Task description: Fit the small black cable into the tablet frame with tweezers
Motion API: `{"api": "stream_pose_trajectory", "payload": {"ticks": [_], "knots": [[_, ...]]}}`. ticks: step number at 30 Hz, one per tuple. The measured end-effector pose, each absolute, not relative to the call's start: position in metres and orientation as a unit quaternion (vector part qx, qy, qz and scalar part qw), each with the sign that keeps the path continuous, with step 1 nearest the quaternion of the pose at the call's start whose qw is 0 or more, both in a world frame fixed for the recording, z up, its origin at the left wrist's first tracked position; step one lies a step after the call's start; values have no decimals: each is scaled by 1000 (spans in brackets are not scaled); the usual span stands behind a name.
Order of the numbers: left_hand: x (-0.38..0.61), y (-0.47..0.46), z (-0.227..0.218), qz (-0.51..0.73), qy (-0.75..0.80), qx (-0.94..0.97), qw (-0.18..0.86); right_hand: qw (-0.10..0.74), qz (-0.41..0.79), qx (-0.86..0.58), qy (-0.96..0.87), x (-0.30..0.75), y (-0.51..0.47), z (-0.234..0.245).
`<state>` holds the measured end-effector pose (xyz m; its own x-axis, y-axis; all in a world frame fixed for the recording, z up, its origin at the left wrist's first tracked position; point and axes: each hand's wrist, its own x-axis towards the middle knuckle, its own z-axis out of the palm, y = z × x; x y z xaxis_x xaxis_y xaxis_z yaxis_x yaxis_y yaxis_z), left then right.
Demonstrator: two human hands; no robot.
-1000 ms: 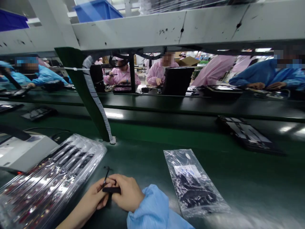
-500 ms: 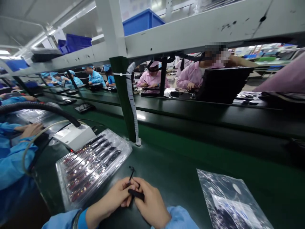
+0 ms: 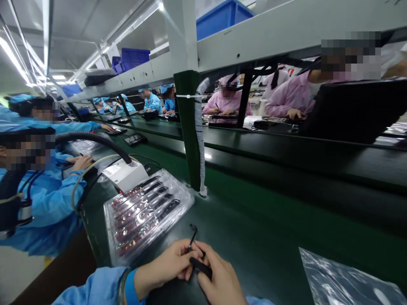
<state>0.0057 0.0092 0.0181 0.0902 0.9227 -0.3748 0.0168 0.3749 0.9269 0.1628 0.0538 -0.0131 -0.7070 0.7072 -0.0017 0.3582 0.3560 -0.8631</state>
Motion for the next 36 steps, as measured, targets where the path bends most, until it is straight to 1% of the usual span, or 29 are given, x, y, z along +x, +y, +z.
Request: {"api": "stream_pose_trajectory", "payload": {"ticks": [11, 22, 36], "knots": [[4, 8, 16, 377, 550, 429, 610, 194, 459, -331, -801, 162, 53, -8], [3, 10, 15, 358, 568, 426, 606, 225, 442, -333, -802, 160, 51, 1], [5, 10, 23, 358, 565, 422, 612, 201, 441, -339, -806, 161, 52, 5]]}}
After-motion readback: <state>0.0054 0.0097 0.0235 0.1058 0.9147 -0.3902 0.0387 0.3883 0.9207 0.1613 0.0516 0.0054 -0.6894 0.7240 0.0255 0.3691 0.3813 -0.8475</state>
